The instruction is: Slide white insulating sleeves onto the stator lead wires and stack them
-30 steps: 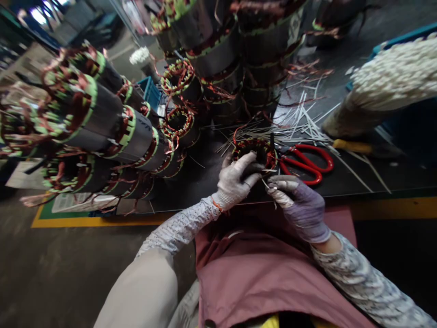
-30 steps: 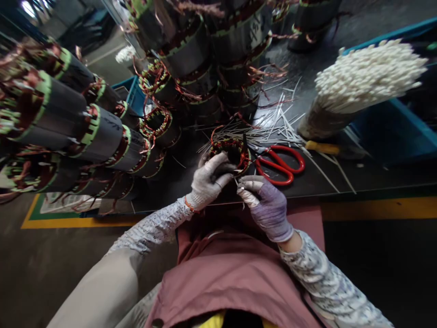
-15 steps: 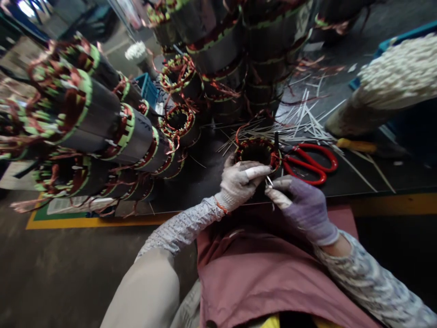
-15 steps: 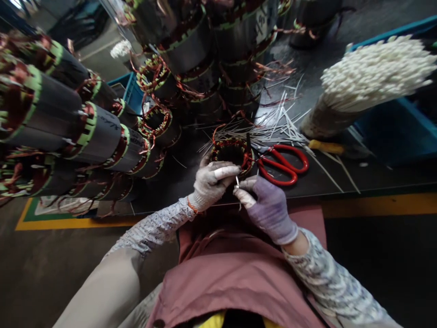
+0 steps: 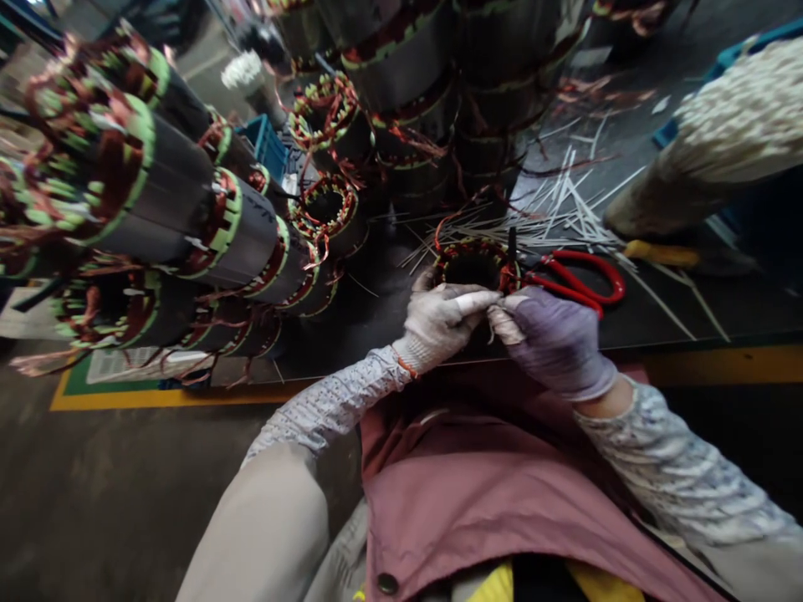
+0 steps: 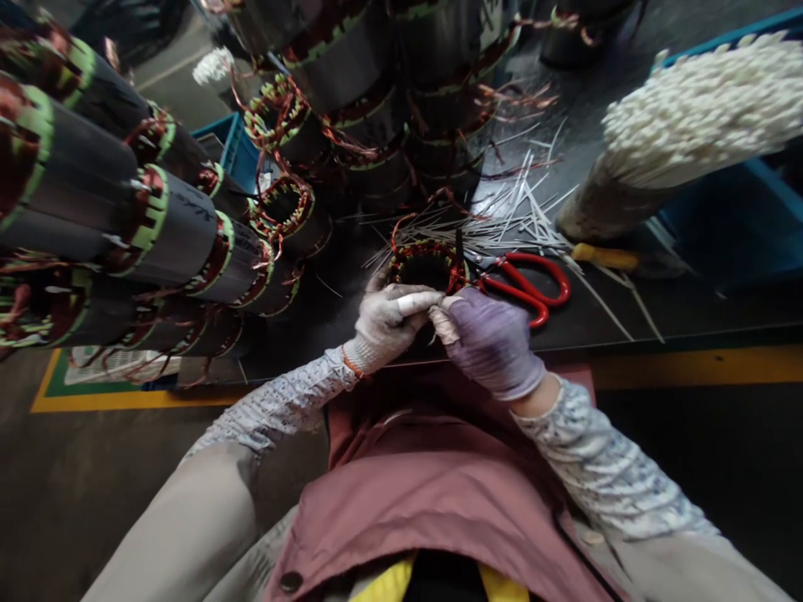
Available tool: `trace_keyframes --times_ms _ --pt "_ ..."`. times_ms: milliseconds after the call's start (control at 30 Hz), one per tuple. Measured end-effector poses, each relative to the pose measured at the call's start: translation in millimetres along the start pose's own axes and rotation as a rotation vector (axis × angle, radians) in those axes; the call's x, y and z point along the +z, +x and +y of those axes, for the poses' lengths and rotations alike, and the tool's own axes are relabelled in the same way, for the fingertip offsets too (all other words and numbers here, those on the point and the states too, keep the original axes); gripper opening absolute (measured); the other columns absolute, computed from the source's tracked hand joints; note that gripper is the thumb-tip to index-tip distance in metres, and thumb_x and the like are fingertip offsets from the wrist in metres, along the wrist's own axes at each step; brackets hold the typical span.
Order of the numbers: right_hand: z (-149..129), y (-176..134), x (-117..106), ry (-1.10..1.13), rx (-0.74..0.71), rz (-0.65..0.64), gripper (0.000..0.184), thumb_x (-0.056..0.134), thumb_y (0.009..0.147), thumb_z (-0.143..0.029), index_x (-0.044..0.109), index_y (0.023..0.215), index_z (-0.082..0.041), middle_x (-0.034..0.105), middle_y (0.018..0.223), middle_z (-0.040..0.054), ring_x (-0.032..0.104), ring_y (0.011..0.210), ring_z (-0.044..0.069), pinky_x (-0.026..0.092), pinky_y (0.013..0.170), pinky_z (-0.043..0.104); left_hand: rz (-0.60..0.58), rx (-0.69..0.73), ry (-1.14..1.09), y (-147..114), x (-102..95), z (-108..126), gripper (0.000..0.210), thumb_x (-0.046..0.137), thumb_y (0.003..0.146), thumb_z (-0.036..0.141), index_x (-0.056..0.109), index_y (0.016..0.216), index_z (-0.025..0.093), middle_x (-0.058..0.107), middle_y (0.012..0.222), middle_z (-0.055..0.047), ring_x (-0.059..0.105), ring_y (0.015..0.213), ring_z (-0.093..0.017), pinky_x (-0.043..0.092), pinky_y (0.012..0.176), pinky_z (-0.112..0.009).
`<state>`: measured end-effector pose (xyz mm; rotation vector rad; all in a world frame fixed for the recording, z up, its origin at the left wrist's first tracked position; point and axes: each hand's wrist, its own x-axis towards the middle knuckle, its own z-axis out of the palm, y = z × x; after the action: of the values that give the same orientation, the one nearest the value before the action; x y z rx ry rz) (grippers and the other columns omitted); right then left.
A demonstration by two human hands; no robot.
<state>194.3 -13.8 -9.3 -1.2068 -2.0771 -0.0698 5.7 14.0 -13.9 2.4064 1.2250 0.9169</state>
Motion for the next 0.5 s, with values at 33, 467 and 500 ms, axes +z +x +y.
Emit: trace_keyframes --times_ms 33,467,500 --pt "-1 1 -8 0.047 -0.063 -0.015 0.031 0.054 0.099 -0.034 0.066 0.075 -0.018 0.065 0.066 0.0049 0.051 0.055 0.013 0.028 0.054 0.030 0.004 -0.014 -0.003 1 -0.5 0 0.017 0.066 0.099 0.029 0.079 0.111 0.030 0.082 0.110 0.000 0.077 0.102 -0.015 0.031 0.125 -0.044" --pt "-2 47 -22 1.305 0.600 -0.149 0.043 0.046 0.098 -0.041 0.030 0.063 -0.023 0.043 0.055 -0.0023 0.026 0.033 0.005 0.023 0.030 0.023 -0.346 0.064 0.107 11 -19.0 -7 0.020 0.063 0.102 0.032 0.074 0.119 0.030 0.077 0.127 -0.003 0.072 0.117 -0.016 0.036 0.123 -0.044" --pt "6 54 -18 1.205 0.503 -0.060 0.039 0.042 0.099 -0.038 0.032 0.065 -0.023 0.047 0.058 -0.0013 0.029 0.034 0.005 0.025 0.031 0.023 -0.363 0.062 0.120 11 -23.8 -3 0.023 0.063 0.102 0.030 0.073 0.122 0.029 0.076 0.131 -0.004 0.071 0.121 -0.017 0.038 0.121 -0.042"
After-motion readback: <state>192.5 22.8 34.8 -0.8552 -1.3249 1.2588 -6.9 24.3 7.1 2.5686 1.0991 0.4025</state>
